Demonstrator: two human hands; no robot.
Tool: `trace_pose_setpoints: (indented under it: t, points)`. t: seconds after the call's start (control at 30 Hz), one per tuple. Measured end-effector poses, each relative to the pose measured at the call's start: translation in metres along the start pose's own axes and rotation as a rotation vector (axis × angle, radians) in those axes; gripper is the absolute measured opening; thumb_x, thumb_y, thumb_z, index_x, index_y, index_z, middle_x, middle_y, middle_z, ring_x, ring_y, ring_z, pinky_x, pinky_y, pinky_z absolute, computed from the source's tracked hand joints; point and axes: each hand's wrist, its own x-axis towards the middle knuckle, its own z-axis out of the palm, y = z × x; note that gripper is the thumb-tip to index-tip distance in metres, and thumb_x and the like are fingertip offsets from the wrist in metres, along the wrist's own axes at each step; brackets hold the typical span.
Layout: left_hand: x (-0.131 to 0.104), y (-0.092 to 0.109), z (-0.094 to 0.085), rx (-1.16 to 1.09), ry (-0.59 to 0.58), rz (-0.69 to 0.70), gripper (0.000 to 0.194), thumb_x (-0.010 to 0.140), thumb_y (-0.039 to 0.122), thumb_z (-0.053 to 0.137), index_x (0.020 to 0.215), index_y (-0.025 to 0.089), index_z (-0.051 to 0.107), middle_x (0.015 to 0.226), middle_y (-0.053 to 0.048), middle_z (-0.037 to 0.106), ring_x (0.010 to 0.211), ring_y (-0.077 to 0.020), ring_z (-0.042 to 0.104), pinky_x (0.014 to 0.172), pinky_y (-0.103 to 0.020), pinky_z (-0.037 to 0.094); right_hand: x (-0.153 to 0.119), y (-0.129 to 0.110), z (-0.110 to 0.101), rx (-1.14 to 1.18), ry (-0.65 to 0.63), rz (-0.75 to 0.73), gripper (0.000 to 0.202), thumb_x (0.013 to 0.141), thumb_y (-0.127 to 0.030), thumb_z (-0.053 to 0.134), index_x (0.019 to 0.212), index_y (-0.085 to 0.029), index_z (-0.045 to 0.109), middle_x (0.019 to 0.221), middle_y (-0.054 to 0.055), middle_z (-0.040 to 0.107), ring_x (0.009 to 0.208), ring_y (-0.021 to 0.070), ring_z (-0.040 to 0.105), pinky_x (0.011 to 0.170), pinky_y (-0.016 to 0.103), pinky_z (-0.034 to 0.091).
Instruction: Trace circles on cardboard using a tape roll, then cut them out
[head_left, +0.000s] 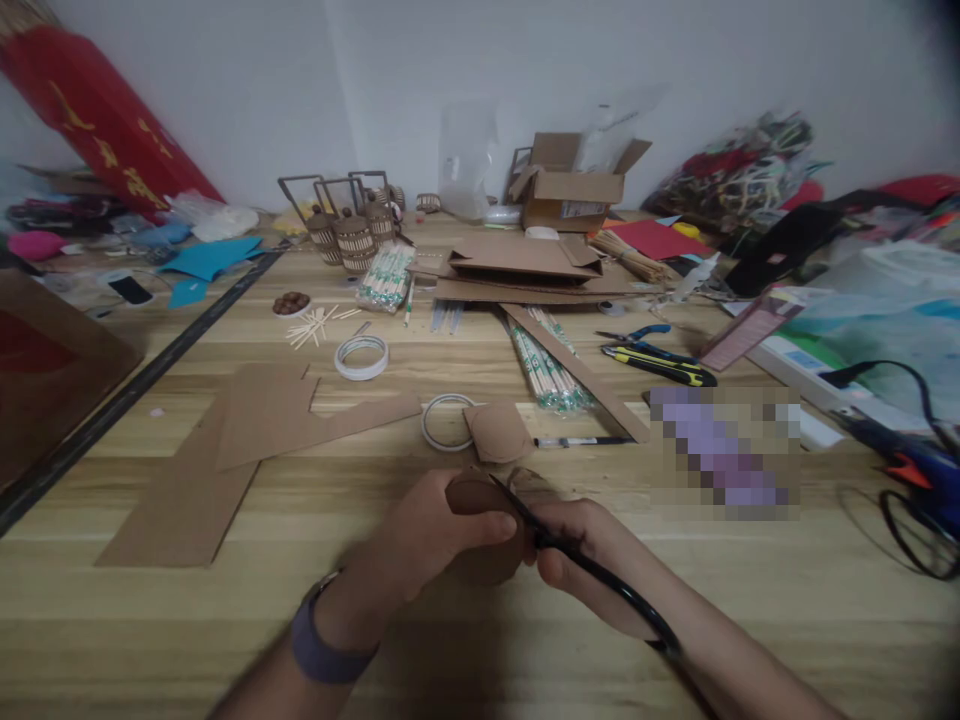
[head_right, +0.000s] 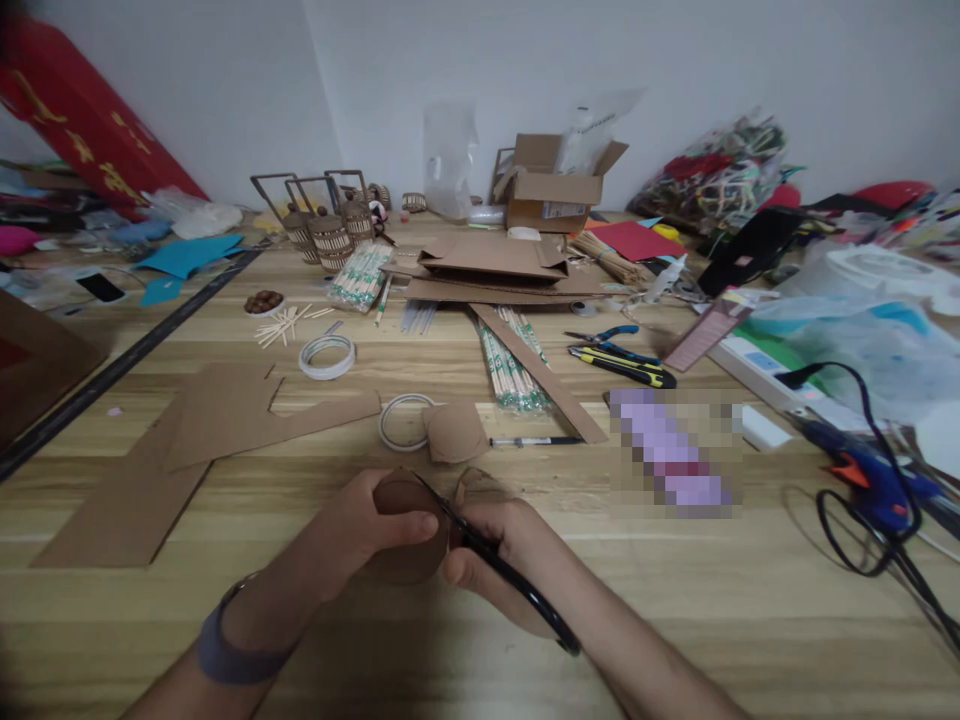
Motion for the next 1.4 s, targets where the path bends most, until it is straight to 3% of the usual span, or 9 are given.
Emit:
trace_pose_setpoints:
  t: [0.33, 0.53, 0.73, 0.93, 1.3, 1.4]
  points:
    - [-0.001, -0.001, -0.002, -0.029, -0.032, 0.020, 0.022, 0.070, 0.035, 0.085, 0.086, 0.021, 0.079, 0.086, 0.000, 0.080, 0.087, -0.0241, 0.071, 0.080, -0.032, 0.051, 0.001, -0.004, -0.002, -0.011, -0.006, -0.011, 0.067, 0.086, -0.084, 0.048, 0.066, -0.020, 0.043, 0.063, -0.003, 0.037, 0.058, 0.0118, 0.031, 0.050, 0.025, 0.022]
    - [-0.001, 0.001, -0.001, -0.053, -0.046, 0.028, 0.026, 0.069, 0.037, 0.086, 0.088, 0.021, 0.080, 0.090, -0.002, 0.081, 0.088, -0.0253, 0.071, 0.081, -0.032, 0.052, 0.000, 0.003, -0.001, 0.039, -0.008, 0.083, 0.067, 0.076, -0.085, 0.061, 0.068, -0.019, 0.050, 0.062, -0.003, 0.040, 0.057, 0.0119, 0.032, 0.050, 0.024, 0.024]
    - [0.002, 0.001, 0.001, 0.051, -0.041, 0.022, 0.018, 0.068, 0.032, 0.083, 0.081, 0.020, 0.079, 0.079, 0.001, 0.078, 0.076, -0.0221, 0.067, 0.071, -0.030, 0.048, 0.001, 0.008, -0.001, 0.055, -0.011, 0.104, 0.057, 0.077, -0.072, 0.072, 0.071, -0.019, 0.053, 0.067, -0.003, 0.035, 0.060, 0.0119, 0.029, 0.050, 0.023, 0.020]
    - [0.001, 0.002, 0.002, 0.027, -0.068, 0.029, 0.018, 0.069, 0.030, 0.083, 0.083, 0.020, 0.078, 0.079, 0.001, 0.077, 0.076, -0.0206, 0.066, 0.074, -0.030, 0.048, 0.000, 0.005, -0.001, 0.078, -0.029, 0.062, 0.060, 0.082, -0.077, 0.062, 0.074, -0.018, 0.054, 0.068, -0.003, 0.035, 0.061, 0.0122, 0.027, 0.052, 0.024, 0.021]
    - [-0.001, 0.002, -0.001, -0.025, -0.106, 0.030, 0.017, 0.069, 0.032, 0.085, 0.081, 0.020, 0.079, 0.081, -0.001, 0.079, 0.081, -0.0228, 0.069, 0.077, -0.031, 0.049, -0.001, 0.007, 0.000, 0.031, -0.016, 0.074, 0.074, 0.076, -0.092, 0.050, 0.069, -0.018, 0.051, 0.066, -0.003, 0.034, 0.061, 0.0129, 0.028, 0.052, 0.026, 0.020]
    - [0.000, 0.004, -0.001, -0.130, -0.053, 0.020, 0.026, 0.064, 0.033, 0.087, 0.084, 0.019, 0.079, 0.083, -0.002, 0.079, 0.080, -0.0230, 0.069, 0.075, -0.031, 0.050, 0.000, 0.004, 0.001, 0.046, 0.033, 0.047, 0.073, 0.077, -0.091, 0.050, 0.073, -0.018, 0.054, 0.068, -0.002, 0.037, 0.063, 0.0140, 0.031, 0.053, 0.026, 0.024]
